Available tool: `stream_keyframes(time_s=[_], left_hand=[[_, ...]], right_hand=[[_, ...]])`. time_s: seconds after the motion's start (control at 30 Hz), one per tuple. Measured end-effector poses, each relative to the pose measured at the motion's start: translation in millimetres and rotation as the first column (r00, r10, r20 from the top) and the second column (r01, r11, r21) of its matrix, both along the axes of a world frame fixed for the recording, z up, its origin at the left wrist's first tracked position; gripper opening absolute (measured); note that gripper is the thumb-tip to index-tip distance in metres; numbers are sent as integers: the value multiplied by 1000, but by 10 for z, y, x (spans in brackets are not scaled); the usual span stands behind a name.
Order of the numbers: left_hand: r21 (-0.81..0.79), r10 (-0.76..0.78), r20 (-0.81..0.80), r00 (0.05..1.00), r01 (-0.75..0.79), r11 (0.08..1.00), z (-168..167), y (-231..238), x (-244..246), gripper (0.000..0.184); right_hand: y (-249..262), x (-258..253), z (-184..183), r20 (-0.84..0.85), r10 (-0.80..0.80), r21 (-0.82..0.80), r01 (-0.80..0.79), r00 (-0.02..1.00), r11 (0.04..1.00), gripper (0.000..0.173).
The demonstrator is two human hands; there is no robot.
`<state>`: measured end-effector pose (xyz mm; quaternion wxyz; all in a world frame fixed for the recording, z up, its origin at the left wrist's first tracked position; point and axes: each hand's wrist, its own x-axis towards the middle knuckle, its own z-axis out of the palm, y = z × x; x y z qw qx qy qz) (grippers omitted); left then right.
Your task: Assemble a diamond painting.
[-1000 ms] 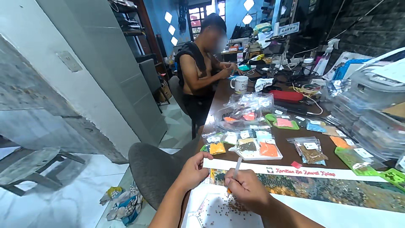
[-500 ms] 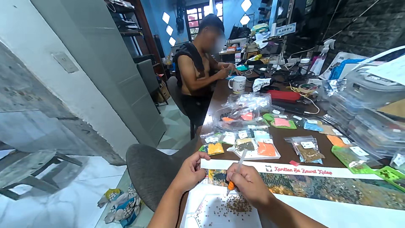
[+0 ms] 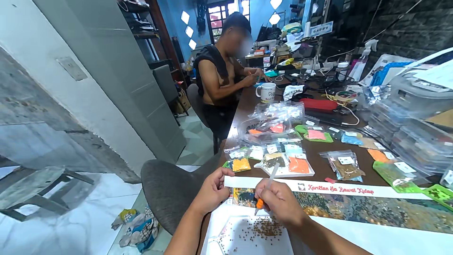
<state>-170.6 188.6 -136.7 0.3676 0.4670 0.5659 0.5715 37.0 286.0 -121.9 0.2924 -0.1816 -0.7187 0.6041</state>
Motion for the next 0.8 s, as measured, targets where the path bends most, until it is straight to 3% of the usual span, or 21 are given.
stream_keyframes(time_s=[0.6,0.8], left_hand=[[-25,-19,17,1000,20,1000,41,5,13,46],[-84,-108,203,973,127,988,93,29,37,72]], right_hand=[[10,3,-14,8,1,10,-1,1000,1000,22],[9,1,-4,-2,-14,-5,14,1000,1000,22]])
